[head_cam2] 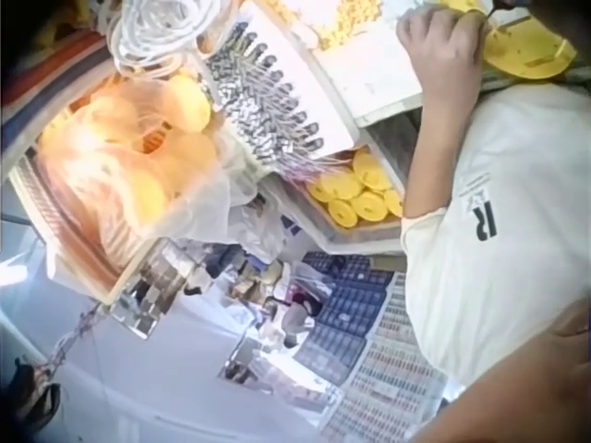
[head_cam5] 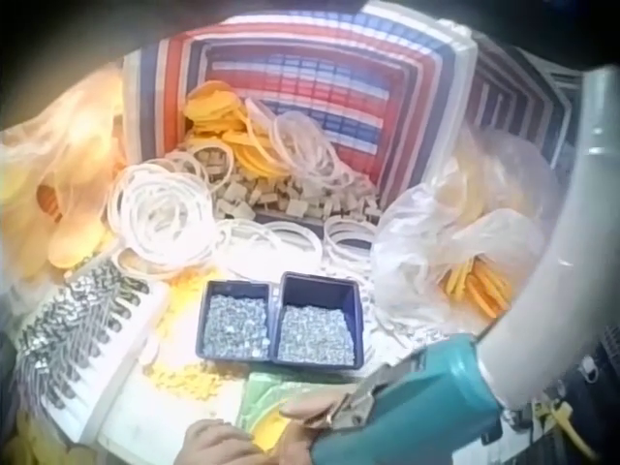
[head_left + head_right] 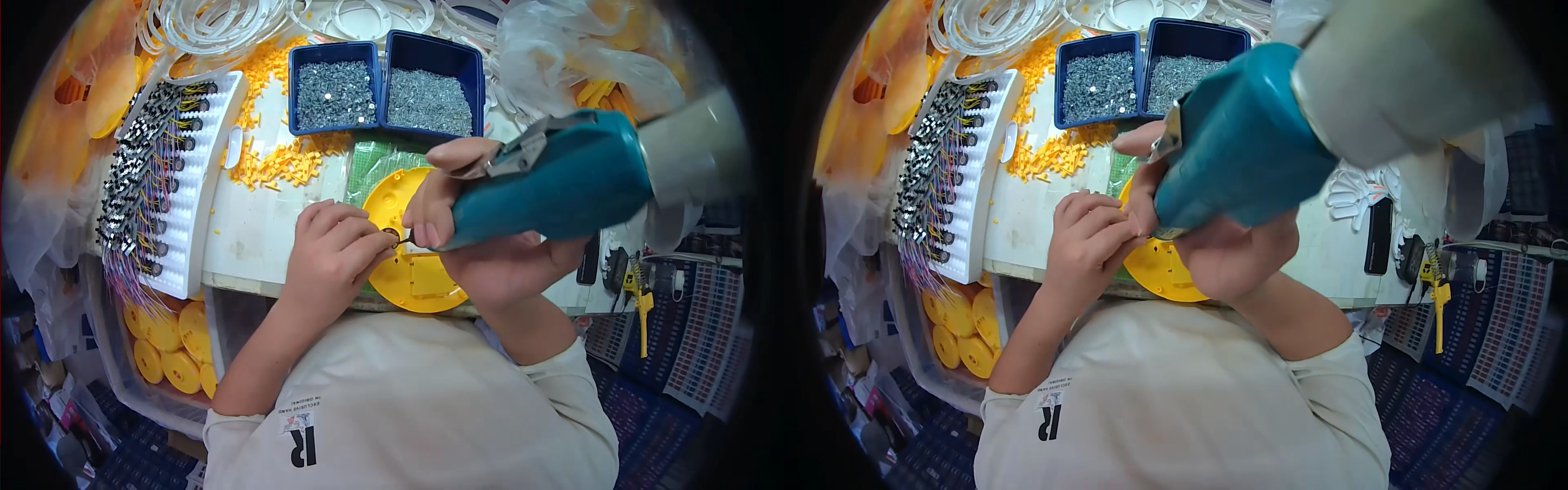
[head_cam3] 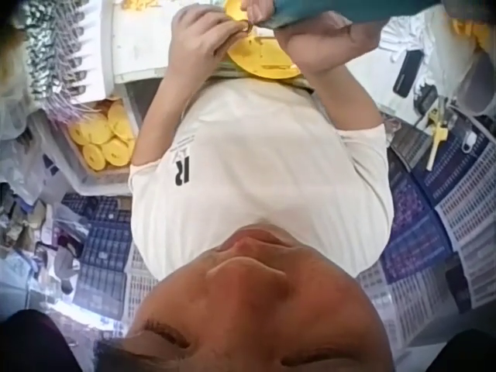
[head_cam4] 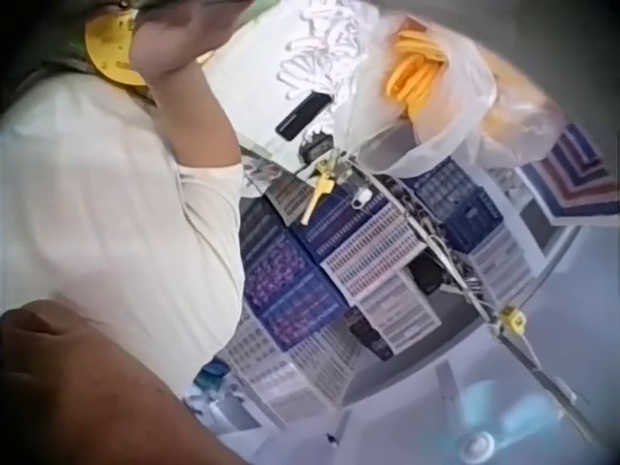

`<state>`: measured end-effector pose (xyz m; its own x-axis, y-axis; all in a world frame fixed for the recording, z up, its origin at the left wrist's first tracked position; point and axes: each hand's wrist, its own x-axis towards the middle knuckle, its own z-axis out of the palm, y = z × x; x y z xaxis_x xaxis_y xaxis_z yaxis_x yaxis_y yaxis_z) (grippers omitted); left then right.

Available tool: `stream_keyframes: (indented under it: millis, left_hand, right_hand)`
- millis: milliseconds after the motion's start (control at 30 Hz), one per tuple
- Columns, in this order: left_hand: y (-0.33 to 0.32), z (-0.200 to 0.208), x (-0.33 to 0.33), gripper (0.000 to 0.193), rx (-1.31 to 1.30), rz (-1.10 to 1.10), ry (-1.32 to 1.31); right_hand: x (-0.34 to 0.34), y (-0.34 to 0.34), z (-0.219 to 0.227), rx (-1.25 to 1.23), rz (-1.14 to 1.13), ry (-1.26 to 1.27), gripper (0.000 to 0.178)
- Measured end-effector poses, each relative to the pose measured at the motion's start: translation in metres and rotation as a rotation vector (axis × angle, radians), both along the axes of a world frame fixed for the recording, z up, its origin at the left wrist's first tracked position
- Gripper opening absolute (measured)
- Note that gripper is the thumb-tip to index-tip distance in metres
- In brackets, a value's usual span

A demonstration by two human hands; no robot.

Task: Assemble small components into yellow plastic toy parts at a factory workbench.

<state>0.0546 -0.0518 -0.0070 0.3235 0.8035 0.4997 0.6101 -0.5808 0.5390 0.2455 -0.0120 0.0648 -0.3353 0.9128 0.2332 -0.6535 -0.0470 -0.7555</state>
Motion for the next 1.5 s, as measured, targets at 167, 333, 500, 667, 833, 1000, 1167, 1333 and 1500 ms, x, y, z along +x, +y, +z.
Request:
stream_keyframes:
  millis: [167, 333, 500, 667, 833, 1000, 1167, 1333, 1500]
  left_hand:
    - [-0.004, -0.007, 0.004, 0.022, -0.041, 0.024, -0.045]
    - [-0.004, -0.005, 0.007, 0.022, -0.052, 0.039, -0.091]
    - [-0.002, 0.0, 0.007, 0.02, -0.041, 0.059, -0.034]
    - [0.001, 0.006, 0.01, 0.03, -0.102, 0.062, 0.011]
    - [0.001, 0.004, 0.009, 0.033, -0.201, 0.131, 0.055]
    - [-0.002, -0.006, 0.008, 0.027, -0.264, 0.145, 0.102]
    - [-0.002, -0.007, 0.008, 0.024, -0.273, 0.149, 0.075]
    - [-0.001, -0.009, 0.008, 0.025, -0.282, 0.147, 0.055]
    - [-0.001, -0.011, 0.008, 0.028, -0.288, 0.146, 0.056]
  right_hand:
    - [-0.003, -0.006, 0.003, 0.004, 0.076, 0.036, 0.104]
    - [-0.001, -0.008, 0.001, -0.025, 0.089, -0.024, 0.101]
    - [-0.002, -0.009, 0.003, 0.031, 0.057, -0.173, 0.099]
    - [-0.002, -0.006, -0.01, 0.079, 0.002, -0.069, 0.1]
    - [-0.002, 0.003, -0.027, 0.106, -0.097, -0.062, 0.104]
    - [-0.007, 0.011, -0.033, 0.071, -0.107, -0.09, 0.108]
    - [-0.011, 0.014, -0.038, 0.061, -0.116, -0.079, 0.112]
    - [-0.014, 0.015, -0.039, 0.041, -0.125, -0.087, 0.115]
    - [-0.015, 0.018, -0.04, 0.03, -0.112, -0.06, 0.106]
